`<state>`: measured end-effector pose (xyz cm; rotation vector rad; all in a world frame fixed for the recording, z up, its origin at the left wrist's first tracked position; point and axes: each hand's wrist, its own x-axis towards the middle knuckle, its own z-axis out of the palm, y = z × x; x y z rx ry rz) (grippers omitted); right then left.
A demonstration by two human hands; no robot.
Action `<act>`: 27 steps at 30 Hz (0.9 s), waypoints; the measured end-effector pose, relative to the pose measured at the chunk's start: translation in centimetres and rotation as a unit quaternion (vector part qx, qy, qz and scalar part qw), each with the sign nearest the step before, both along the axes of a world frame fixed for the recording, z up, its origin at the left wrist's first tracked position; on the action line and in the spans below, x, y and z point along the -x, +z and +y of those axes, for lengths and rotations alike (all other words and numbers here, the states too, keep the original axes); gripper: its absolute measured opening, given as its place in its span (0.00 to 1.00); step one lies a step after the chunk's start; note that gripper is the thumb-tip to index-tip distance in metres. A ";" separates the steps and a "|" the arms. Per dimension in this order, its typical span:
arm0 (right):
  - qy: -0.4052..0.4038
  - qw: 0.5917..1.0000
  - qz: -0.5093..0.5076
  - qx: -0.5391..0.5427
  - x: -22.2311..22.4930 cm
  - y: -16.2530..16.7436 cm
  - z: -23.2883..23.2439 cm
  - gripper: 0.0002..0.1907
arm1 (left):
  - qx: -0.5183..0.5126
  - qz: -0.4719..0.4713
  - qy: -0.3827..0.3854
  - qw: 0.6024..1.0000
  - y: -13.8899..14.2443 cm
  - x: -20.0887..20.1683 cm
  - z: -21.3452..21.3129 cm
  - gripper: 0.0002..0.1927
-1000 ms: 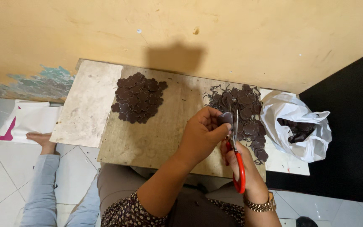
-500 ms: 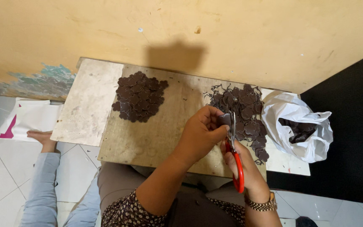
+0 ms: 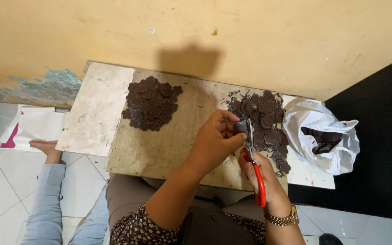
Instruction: The person uses red-handled scissors to trim the edges of dark brown, flower-shaped pieces of material. They hold each piece in the left hand and cut with the right, placing finished pieces into a pile on the left side of the table.
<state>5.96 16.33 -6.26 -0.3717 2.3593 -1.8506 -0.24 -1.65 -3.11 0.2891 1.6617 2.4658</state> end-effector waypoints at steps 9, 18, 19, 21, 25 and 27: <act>0.031 0.999 0.008 -0.001 -0.2 0.5 0.1 0.29 | -0.023 0.008 -0.036 0.999 -1.1 0.1 0.3 0.18; 0.033 0.999 0.027 0.023 -0.3 0.9 0.0 0.35 | -0.035 0.009 -0.049 0.998 -1.8 0.2 1.0 0.06; 0.038 0.999 0.028 0.021 -0.3 1.0 -0.1 0.36 | -0.022 0.007 -0.049 0.999 -1.7 0.1 1.0 0.06; 0.046 0.998 0.030 0.021 -0.2 1.1 -0.2 0.37 | 0.004 0.006 -0.045 0.999 -1.5 0.1 0.8 0.06; 0.043 0.998 0.026 0.037 -0.2 1.6 -0.6 0.40 | -0.028 -0.006 -0.076 0.997 -0.8 -0.1 0.9 0.06; 0.039 0.998 0.022 0.041 -0.3 1.8 -0.7 0.41 | -0.063 -0.013 -0.089 0.994 -0.5 -0.2 0.9 0.07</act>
